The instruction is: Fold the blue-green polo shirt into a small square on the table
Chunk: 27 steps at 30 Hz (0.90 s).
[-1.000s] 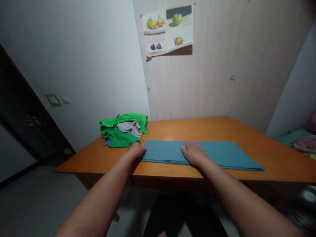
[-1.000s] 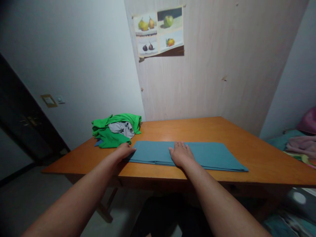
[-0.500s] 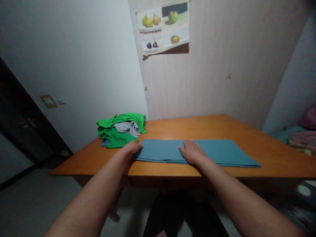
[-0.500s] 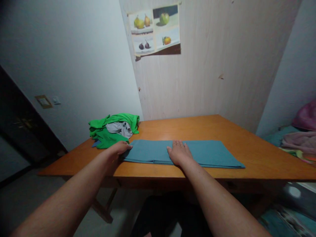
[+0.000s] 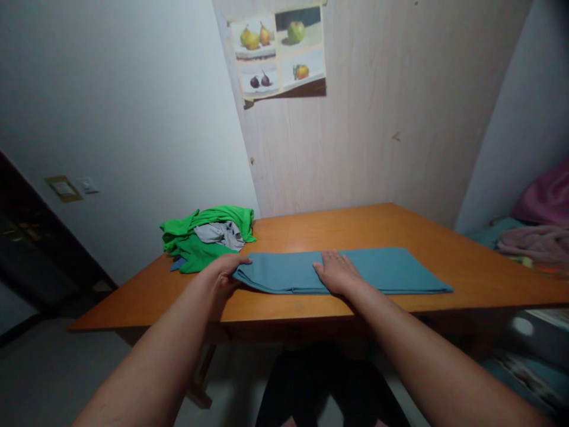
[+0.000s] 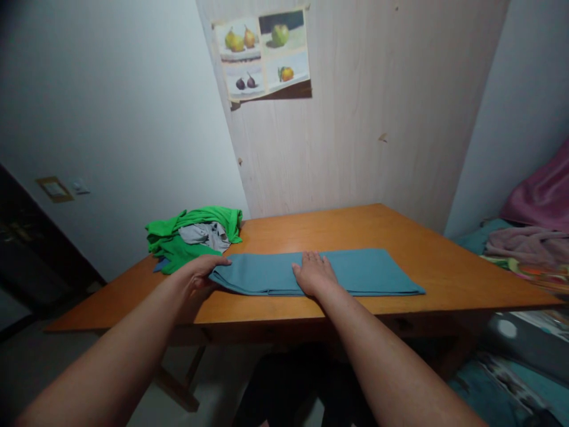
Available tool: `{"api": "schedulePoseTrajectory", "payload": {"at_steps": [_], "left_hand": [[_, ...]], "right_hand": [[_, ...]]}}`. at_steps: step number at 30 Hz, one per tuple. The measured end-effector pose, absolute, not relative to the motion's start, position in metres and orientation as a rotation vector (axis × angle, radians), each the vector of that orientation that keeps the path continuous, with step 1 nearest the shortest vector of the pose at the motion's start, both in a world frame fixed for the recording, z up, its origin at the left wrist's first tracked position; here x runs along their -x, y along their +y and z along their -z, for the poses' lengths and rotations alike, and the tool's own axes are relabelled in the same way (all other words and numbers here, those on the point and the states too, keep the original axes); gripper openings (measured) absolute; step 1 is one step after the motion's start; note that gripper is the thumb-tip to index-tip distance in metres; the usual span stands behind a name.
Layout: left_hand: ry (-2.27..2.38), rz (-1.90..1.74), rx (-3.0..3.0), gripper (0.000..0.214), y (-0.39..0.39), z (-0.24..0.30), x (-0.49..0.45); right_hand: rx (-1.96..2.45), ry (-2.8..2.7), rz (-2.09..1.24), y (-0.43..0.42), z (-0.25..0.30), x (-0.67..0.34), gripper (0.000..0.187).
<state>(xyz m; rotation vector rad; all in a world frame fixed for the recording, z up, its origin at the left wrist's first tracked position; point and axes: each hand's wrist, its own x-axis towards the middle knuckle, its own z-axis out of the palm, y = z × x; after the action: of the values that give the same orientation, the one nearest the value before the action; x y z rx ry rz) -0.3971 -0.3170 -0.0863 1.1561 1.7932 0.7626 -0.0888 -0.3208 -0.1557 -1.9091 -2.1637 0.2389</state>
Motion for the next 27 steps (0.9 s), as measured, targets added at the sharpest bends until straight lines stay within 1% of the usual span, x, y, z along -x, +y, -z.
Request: {"api": "schedulePoseTrajectory", "payload": {"at_steps": [5,12,20,27], "left_hand": [[1.563,-0.883,-1.259,0.012,-0.32,0.067,0.378],[1.394,-0.821,-1.46,0.016,-0.315,0.051,0.337],[1.457,-0.792,-1.639,0.02,-0.308,0.067,0.284],[1.522,-0.73,-1.714,0.023,-0.311,0.085,0.259]], "right_hand": [[1.905,-2.161,-0.248,-0.322,0.154,0.089,0.076],[1.899,-2.14,-0.297,-0.327,0.147,0.091,0.074],[1.903,-2.133,-0.297,-0.329,0.143,0.093,0.074],[1.893,-2.14,-0.275,-0.329,0.142,0.092,0.073]]}}
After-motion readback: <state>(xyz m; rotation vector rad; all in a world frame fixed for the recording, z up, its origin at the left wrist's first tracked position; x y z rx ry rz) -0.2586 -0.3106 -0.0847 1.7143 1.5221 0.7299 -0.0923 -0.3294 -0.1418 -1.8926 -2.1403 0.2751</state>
